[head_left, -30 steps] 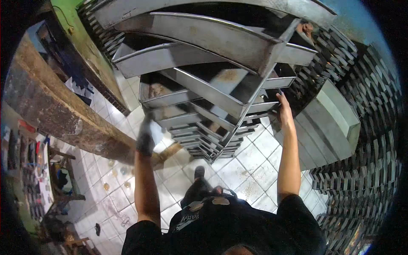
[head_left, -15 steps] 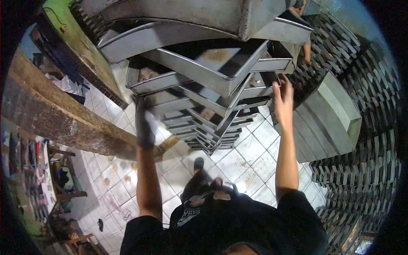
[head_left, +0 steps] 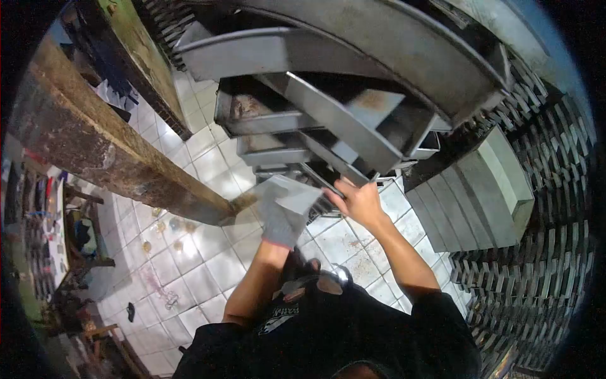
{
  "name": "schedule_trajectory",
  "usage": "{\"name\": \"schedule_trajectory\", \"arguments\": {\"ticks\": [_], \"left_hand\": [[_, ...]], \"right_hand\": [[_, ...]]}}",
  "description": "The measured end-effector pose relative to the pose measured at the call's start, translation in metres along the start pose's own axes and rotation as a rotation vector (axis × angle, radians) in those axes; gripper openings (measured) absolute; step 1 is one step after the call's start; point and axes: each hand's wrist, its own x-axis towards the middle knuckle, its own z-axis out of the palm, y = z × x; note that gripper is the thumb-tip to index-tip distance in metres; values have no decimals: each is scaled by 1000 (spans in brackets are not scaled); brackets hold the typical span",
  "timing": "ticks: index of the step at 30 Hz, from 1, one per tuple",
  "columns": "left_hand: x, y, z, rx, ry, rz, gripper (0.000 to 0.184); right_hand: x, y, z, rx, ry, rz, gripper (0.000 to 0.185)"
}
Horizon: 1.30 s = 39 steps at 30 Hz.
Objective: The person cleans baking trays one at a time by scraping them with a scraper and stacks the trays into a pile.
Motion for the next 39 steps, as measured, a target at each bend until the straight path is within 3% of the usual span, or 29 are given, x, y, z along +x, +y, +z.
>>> {"name": "schedule_trajectory", "arguments": {"ticks": [1, 3, 4, 6, 11, 15, 17, 18, 20, 21, 23, 26, 27, 28, 29, 31, 33, 34, 35, 37, 39], "left_hand": [[-2, 7, 7, -175, 39, -109, 32], [10, 4, -1, -185, -1, -120, 34], [15, 2, -3, 260, -102, 112, 36], [21, 12, -3, -235, -118, -89, 41], [20, 20, 2, -225, -109, -125, 44], [27, 31, -35, -161, -129, -117, 44], [3, 54, -36, -21, -151, -44, 42], [-21, 72, -27, 93, -141, 17, 41], [-1, 87, -56, 22, -109, 13, 42], [7, 90, -70, 442, -110, 307, 46], [7, 93, -31, 545, 6, 481, 42], [7, 88, 19, 645, 70, 732, 34], [15, 87, 16, 596, 19, 571, 38], [21, 85, 13, 546, -31, 409, 42], [27, 87, 10, 550, -46, 409, 42], [44, 96, -1, 533, -48, 273, 51], [62, 96, -16, 558, -92, 325, 43], [57, 100, -5, 532, -136, 335, 40], [55, 101, 4, 505, -182, 344, 37], [63, 108, 11, 464, -195, 291, 39], [70, 116, 11, 432, -195, 216, 41]], "right_hand": [[3, 0, 2, -5, 44, -11, 26], [10, -1, -6, -13, 89, -89, 30], [13, -1, -9, -20, 95, -89, 30], [15, 2, -14, -13, 130, -149, 30], [10, 5, -11, -14, 70, -87, 34], [3, 2, -26, 3, 8, -41, 33], [-2, -1, -50, 127, 221, -149, 27], [-15, 10, -54, 130, 322, -129, 24], [-31, 36, -65, 127, 515, -46, 21], [-35, 40, -68, 127, 596, 25, 22], [-15, 23, -75, 334, 793, 172, 27], [27, 38, -73, 214, 982, 34, 29], [41, 45, -76, 97, 1097, -42, 28], [46, 63, -83, -45, 1151, 51, 26], [45, 88, -92, -187, 1206, 147, 25], [40, 127, -103, 64, 1398, 427, 28], [35, 162, -101, 367, 1212, 496, 41], [27, 204, -79, 833, 1143, 520, 62], [23, 195, -83, 999, 1034, 730, 74], [30, 160, -103, 1029, 937, 774, 77], [45, 142, -99, 688, 907, 899, 81]]}}
